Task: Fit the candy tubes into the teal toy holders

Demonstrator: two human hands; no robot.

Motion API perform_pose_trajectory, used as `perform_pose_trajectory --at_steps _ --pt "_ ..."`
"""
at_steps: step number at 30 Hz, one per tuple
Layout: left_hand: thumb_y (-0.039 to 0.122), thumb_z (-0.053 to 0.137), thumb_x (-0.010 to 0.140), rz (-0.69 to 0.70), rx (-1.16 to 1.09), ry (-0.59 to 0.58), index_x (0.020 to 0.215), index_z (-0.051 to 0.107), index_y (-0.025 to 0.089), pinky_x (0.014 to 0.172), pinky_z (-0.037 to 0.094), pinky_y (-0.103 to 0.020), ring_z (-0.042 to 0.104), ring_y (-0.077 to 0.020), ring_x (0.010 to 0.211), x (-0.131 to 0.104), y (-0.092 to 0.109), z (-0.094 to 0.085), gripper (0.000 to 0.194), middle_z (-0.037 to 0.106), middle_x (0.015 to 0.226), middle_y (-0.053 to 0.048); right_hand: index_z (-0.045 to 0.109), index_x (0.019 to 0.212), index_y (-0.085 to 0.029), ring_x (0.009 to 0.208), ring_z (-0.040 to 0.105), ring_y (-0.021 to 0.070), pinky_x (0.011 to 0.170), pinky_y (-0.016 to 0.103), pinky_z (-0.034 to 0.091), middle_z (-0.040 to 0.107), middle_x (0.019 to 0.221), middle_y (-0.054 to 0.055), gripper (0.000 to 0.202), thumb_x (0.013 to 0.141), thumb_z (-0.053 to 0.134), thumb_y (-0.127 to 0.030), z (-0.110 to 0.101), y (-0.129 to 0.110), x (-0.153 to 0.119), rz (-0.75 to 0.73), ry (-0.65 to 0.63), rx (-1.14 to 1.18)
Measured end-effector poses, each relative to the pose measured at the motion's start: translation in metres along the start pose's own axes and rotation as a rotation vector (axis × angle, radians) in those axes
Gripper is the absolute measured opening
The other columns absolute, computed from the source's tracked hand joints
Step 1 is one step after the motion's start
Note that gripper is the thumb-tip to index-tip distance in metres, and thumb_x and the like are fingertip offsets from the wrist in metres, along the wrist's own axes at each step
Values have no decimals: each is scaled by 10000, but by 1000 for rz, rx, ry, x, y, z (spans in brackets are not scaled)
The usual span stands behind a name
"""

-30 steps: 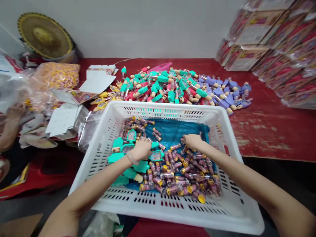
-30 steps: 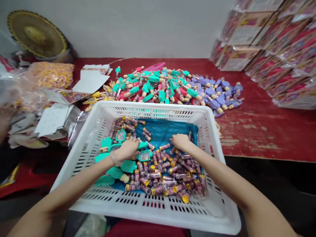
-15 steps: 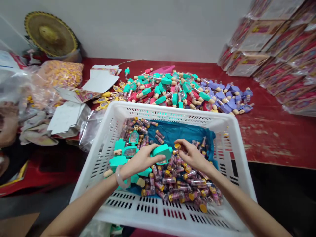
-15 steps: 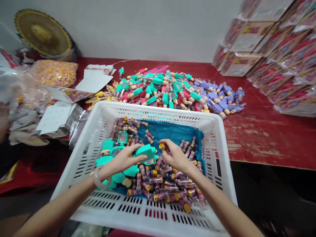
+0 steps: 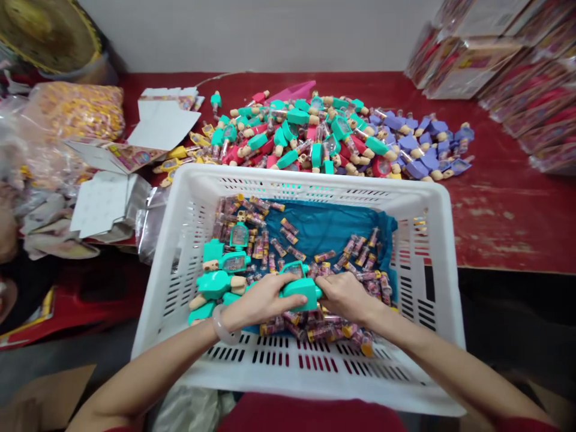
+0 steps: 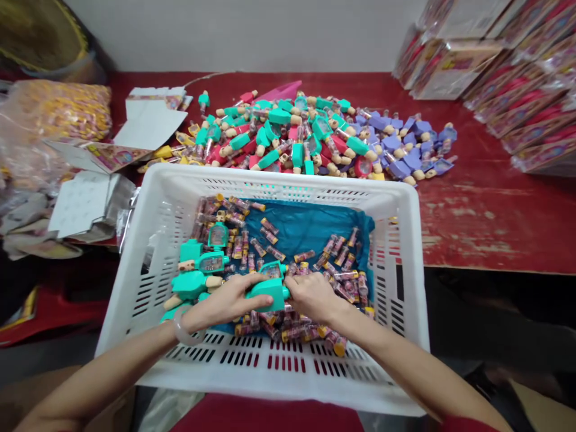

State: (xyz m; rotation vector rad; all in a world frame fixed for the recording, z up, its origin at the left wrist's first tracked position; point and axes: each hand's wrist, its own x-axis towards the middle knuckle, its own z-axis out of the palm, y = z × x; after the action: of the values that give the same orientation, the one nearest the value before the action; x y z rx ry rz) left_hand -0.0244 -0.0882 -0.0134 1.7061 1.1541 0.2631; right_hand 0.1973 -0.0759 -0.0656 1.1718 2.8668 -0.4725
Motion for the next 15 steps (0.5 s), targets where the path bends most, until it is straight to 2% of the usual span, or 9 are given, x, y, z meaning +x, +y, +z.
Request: perform_pose_trajectory --at_steps 3,5,7,11,13,15 --pt "496 565 837 -25 -23 -37 1012 653 193 686 402 -255 577 -175 795 -1 -2 6 361 666 896 -23 587 802 -160 565 575 166 488 280 187 675 691 55 73 762 552 -210 3 -6 -4 29 -57 -23" --pt "495 580 817 -94 -146 -67 960 661 173 648 408 -244 570 -159 749 1 -9 13 361 661 862 -26 588 811 -152 560 576 167 489 283 185 676 698 63 76 791 518 -173 5 -10 -8 14 -67 -56" --pt "510 596 791 -215 -348 -130 925 652 151 562 398 -226 545 -126 632 4 -16 20 387 646 791 -23 586 818 -143 563 577 167 493 285 198 672 706 68 110 814 479 -121 5 -11 -11 -25 -75 -87" --pt "592 589 754 -495 -692 -362 813 589 139 371 276 -213 389 -73 373 9 -24 25 457 562 584 3 575 816 -138 571 582 171 496 284 226 666 709 70 78 812 499 -123 3 -13 -15 -34 -81 -54" --pt "603 619 726 -526 -706 -376 747 546 155 345 231 -208 362 -71 342 10 -22 24 455 498 502 30 571 815 -133 576 589 178 499 282 242 664 704 81 78 806 497 -110 2 -14 -16 -27 -87 -34" --pt "594 631 725 -493 -652 -346 725 526 168 346 221 -202 355 -70 343 8 -18 23 439 441 464 55 573 823 -124 583 600 185 504 280 256 668 713 97 107 800 481 -76 3 -17 -18 -32 -123 -23"
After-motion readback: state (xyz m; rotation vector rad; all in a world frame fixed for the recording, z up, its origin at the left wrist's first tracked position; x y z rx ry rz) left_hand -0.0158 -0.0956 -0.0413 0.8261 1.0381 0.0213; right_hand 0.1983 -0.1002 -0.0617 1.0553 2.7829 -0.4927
